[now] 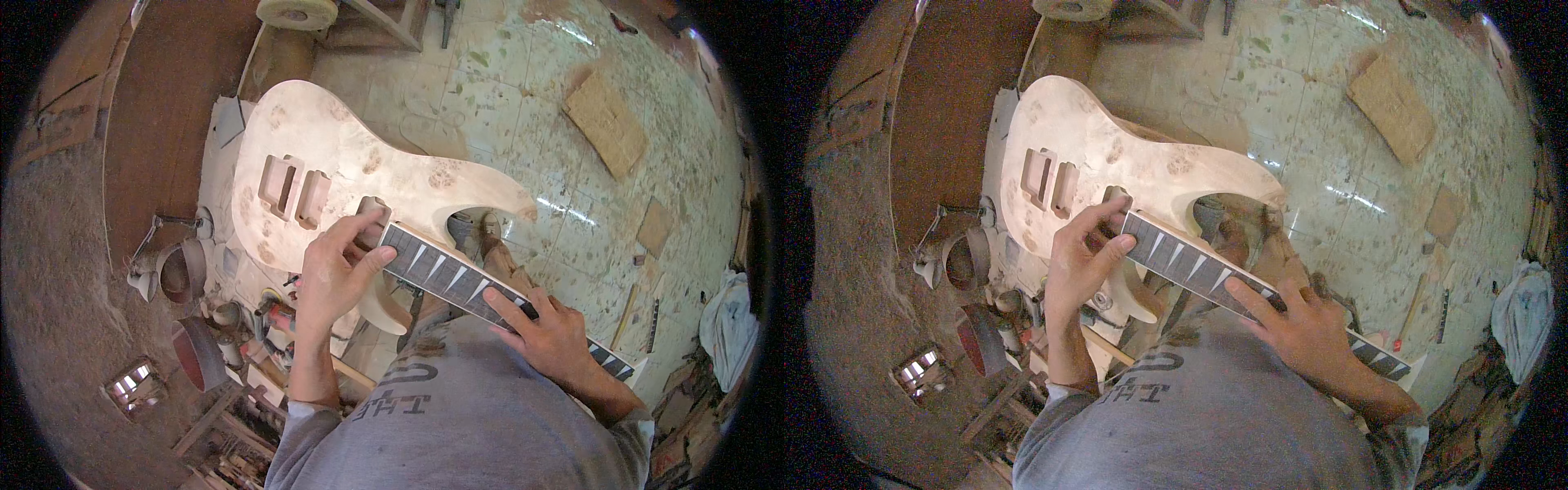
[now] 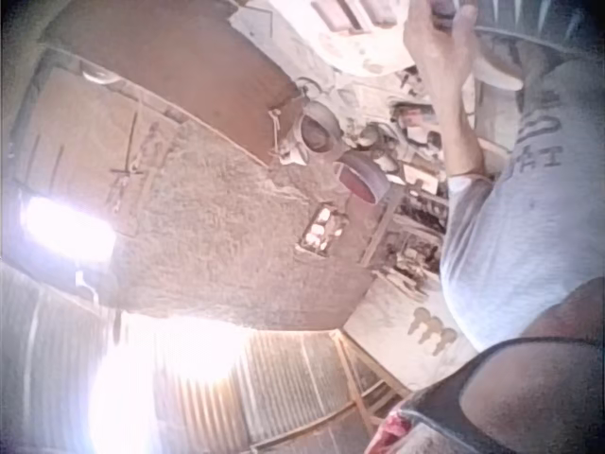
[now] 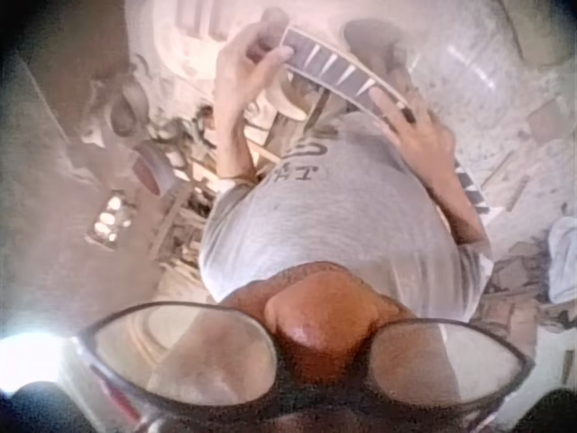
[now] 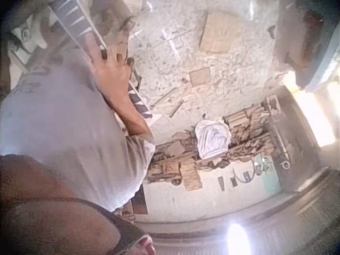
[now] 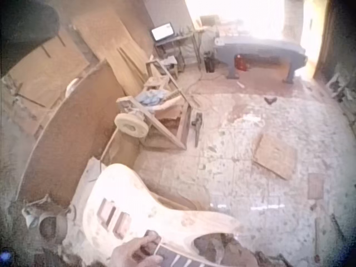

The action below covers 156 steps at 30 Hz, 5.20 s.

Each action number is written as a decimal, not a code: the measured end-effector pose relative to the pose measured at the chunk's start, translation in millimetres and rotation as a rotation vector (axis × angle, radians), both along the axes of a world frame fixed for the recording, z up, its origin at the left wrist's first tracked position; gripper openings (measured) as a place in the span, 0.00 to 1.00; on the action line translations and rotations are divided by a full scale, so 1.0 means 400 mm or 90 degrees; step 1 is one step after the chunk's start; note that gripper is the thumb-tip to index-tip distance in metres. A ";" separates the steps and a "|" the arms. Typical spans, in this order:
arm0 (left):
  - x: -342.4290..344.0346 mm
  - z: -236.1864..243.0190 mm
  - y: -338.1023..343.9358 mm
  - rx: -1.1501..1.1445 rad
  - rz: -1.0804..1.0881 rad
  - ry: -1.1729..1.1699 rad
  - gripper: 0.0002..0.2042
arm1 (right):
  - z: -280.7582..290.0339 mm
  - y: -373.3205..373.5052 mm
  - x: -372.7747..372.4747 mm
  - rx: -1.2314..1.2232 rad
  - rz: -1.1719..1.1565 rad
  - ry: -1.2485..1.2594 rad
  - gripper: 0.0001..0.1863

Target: The person shapes the back of a guitar neck using a belt sander, then fits the neck into the pocket of the guitar body.

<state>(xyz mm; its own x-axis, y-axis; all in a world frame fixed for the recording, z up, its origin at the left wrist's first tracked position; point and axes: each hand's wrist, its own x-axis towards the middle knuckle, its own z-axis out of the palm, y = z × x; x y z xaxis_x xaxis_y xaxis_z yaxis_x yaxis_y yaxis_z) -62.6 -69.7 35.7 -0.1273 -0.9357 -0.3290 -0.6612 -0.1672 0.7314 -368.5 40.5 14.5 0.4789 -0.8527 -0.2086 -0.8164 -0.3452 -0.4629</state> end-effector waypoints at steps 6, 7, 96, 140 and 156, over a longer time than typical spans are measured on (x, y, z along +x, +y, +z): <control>-0.013 -0.005 -0.007 -0.049 -0.051 -0.066 0.13 | 0.027 -0.024 0.004 0.016 0.035 0.013 0.40; -0.015 -0.005 -0.006 -0.064 -0.055 -0.074 0.12 | 0.027 -0.025 0.002 0.020 0.038 0.011 0.41; -0.344 -0.145 0.465 -0.303 0.531 0.315 0.11 | -0.019 -0.062 -0.004 -0.069 0.212 -0.103 0.47; -1.052 -0.315 0.751 -0.181 0.603 0.554 0.20 | -0.365 0.077 -0.924 0.504 0.011 -0.484 0.32; -1.062 -0.322 0.721 -0.233 0.647 0.577 0.19 | -0.475 0.319 -1.066 0.687 -0.022 -0.466 0.29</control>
<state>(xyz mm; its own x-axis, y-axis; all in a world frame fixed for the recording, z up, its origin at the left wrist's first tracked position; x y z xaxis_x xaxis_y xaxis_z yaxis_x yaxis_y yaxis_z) -487.5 218.6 -93.2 0.6126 -0.7591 -0.2202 0.3480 0.0089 0.9375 -795.0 167.9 -175.3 0.7534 -0.4348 -0.4933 -0.2588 0.4934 -0.8304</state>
